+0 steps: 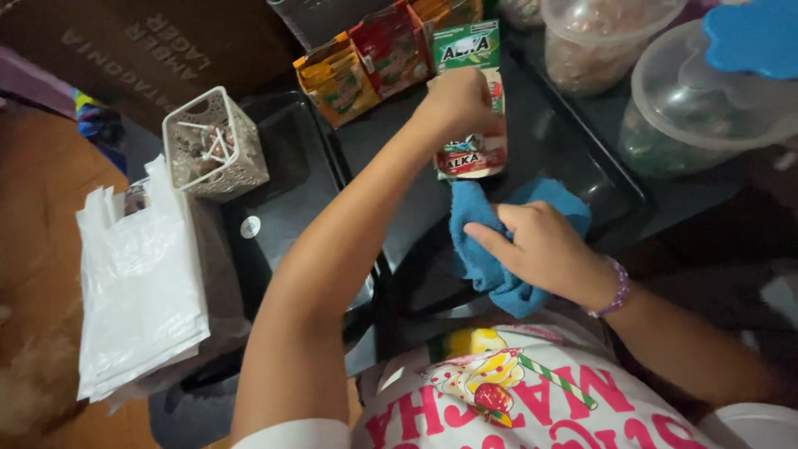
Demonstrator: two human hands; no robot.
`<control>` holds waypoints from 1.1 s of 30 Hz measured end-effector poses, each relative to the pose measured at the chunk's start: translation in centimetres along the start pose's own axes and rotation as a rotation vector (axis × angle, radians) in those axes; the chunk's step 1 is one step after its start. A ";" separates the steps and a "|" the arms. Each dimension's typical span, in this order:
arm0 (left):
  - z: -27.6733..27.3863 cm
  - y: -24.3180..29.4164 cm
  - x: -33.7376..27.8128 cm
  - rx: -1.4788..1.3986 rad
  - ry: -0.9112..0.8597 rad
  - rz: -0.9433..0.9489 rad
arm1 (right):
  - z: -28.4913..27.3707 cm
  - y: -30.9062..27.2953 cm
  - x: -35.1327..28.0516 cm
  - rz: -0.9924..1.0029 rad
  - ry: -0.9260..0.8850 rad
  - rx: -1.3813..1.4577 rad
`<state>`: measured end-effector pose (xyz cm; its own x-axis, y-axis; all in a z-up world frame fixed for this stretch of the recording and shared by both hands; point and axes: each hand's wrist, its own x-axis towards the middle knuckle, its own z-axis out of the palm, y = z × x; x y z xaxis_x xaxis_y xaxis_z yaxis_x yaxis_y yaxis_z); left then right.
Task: Organizing small product boxes and sorting lollipops into a basket on a counter.
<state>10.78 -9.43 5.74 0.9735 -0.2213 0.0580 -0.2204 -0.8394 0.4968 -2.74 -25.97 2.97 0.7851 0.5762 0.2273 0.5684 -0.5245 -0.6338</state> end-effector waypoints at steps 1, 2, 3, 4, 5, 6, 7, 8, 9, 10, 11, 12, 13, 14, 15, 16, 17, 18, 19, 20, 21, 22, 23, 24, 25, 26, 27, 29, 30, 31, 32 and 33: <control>0.9 0.0 1.6 0.150 -0.098 -0.130 | -0.1 0.0 0.0 -0.012 0.002 0.010; 2.0 -0.1 3.1 0.300 -0.199 -0.261 | -0.1 -0.1 -0.1 -0.023 0.000 0.022; 1.6 0.9 3.1 0.296 -0.203 -0.259 | -0.3 -0.1 -0.1 -0.018 -0.001 0.021; 1.1 1.7 2.9 0.372 -0.282 -0.288 | -0.3 -0.2 -0.1 -0.022 -0.006 0.024; 0.5 2.6 2.8 0.447 -0.362 -0.317 | -0.4 -0.4 0.0 -0.027 -0.010 0.028; 1.5 1.5 3.6 0.448 -0.369 -0.322 | -0.3 -0.2 0.0 -0.024 -0.015 0.035; 2.4 0.3 4.3 0.453 -0.388 -0.309 | -0.2 -0.1 0.0 -0.029 -0.009 0.021; 3.3 -0.8 4.9 0.459 -0.405 -0.297 | -0.1 0.0 0.0 -0.037 -0.004 0.007; 2.3 -0.1 4.2 0.460 -0.410 -0.304 | -0.1 -0.2 -0.1 -0.037 -0.008 0.014; 1.3 0.8 3.6 0.342 -0.436 -0.366 | -0.3 -0.3 -0.1 -0.029 -0.023 0.020; 0.2 1.7 3.1 0.224 -0.460 -0.428 | -0.5 -0.4 -0.1 -0.021 -0.038 0.026; -0.2 2.1 2.8 0.227 -0.461 -0.424 | -0.6 -0.5 -0.1 -0.019 -0.034 0.026; -0.6 2.4 2.6 0.312 -0.462 -0.442 | -0.6 -0.5 0.0 -0.028 -0.038 0.044; -0.9 2.8 2.3 0.395 -0.463 -0.460 | -0.7 -0.5 -0.1 -0.036 -0.045 0.060; -0.3 1.4 2.4 0.396 -0.464 -0.457 | -0.7 -0.5 -0.1 -0.034 -0.043 0.059; 0.2 -0.1 2.4 0.112 -0.275 -0.339 | -0.7 -0.5 -0.1 -0.029 -0.048 0.053; 0.6 -1.6 2.4 -0.167 -0.082 -0.216 | -0.7 -0.5 0.0 -0.023 -0.052 0.046; 0.7 -2.3 2.1 -0.166 -0.082 -0.218 | -0.6 -0.4 0.0 -0.024 -0.053 0.048; 0.7 -3.1 1.7 0.003 0.008 -0.006 | -0.5 -0.4 -0.1 -0.042 -0.044 0.038; 0.7 -3.8 1.3 0.172 0.096 0.206 | -0.4 -0.3 -0.1 -0.060 -0.036 0.027; 0.4 -3.6 0.9 0.173 0.096 0.202 | -0.5 -0.4 -0.1 -0.061 -0.038 0.029; 0.2 -3.4 0.6 0.171 0.063 0.195 | -0.5 -0.4 -0.1 -0.059 -0.045 0.036; -0.1 -3.2 0.2 0.170 0.031 0.188 | -0.6 -0.5 -0.1 -0.056 -0.051 0.042; 0.1 -3.4 0.2 0.169 0.033 0.189 | -0.5 -0.4 -0.1 -0.057 -0.050 0.040; 0.3 -3.5 0.3 0.205 0.034 0.154 | -0.4 -0.4 -0.2 -0.062 -0.039 0.039; 0.5 -3.6 0.3 0.239 0.037 0.120 | -0.4 -0.3 -0.2 -0.066 -0.027 0.037; 0.8 -3.8 0.6 0.237 0.039 0.123 | -0.5 -0.4 -0.2 -0.066 -0.026 0.033; 1.4 -4.1 1.0 0.282 0.051 0.088 | -0.6 -0.5 -0.1 -0.075 -0.044 0.039; 1.4 -4.0 1.0 0.281 0.052 0.088 | -0.6 -0.5 -0.1 -0.075 -0.044 0.038; 1.5 -4.0 1.0 0.284 0.023 0.053 | -0.6 -0.6 -0.1 -0.068 -0.049 0.030; 1.5 -3.9 1.0 0.286 -0.006 0.017 | -0.6 -0.6 -0.1 -0.061 -0.054 0.023; 1.6 -4.2 1.2 0.285 -0.006 0.016 | -0.7 -0.7 -0.1 -0.062 -0.055 0.023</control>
<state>12.75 -7.00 2.31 0.9696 -0.2377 0.0584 -0.2447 -0.9414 0.2323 -3.03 -26.14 3.88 0.7333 0.6413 0.2258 0.6093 -0.4725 -0.6368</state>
